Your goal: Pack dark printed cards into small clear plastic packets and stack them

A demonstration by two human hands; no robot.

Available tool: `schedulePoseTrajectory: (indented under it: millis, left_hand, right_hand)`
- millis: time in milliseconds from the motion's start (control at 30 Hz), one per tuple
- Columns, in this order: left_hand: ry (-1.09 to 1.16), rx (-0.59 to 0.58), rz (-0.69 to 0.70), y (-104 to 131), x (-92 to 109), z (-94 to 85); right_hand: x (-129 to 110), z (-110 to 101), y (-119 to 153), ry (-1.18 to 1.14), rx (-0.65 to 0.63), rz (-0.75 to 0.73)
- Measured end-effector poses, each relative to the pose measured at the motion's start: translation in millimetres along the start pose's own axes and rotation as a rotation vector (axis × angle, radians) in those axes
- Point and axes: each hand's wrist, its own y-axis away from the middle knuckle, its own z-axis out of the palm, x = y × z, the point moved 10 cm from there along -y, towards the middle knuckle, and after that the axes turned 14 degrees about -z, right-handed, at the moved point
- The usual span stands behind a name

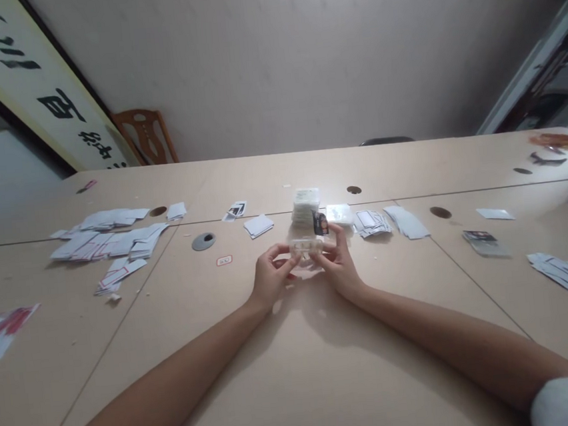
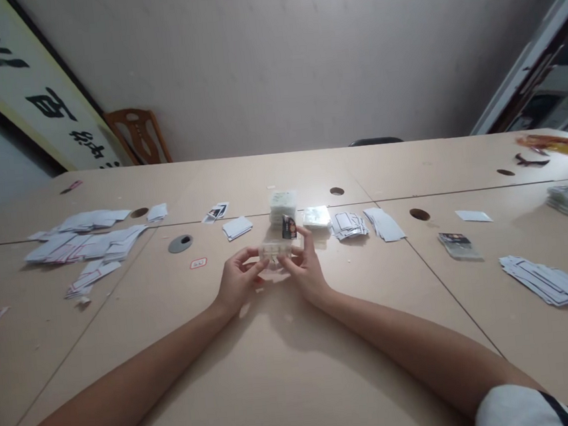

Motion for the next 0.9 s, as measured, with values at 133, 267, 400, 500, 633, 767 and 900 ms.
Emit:
schedulePoseTrajectory:
  millis: [133,267,400,500,633,767,900]
  left_hand:
    - [0.107,0.035,-0.006,0.6,-1.6,-4.2]
    - [0.149,0.008,-0.039,-0.6,-5.9,-2.4]
    - [0.158,-0.030,-0.073,0.5,-8.6,1.7]
    - [0.157,-0.076,-0.061,2.5,-7.7,6.5]
    - [0.166,-0.116,-0.047,4.3,-6.5,10.9]
    - [0.178,-0.126,-0.062,3.9,-5.6,12.8]
    - [0.149,-0.072,-0.057,1.7,-4.0,7.7]
  right_hand:
    - [-23.8,-26.0,-5.5,0.183,0.173,-0.215]
    - [-47.5,-38.7,-3.1,0.321,0.265,-0.389]
    - [-46.2,-26.8,-0.3,0.291,0.153,-0.337]
    - [-39.2,-9.8,3.0,0.246,0.011,-0.256]
    - [-29.8,2.4,6.1,0.198,-0.070,-0.154]
    - [-25.0,-1.8,1.9,0.184,-0.038,-0.122]
    - [-28.5,-29.8,-6.6,0.201,0.177,-0.209]
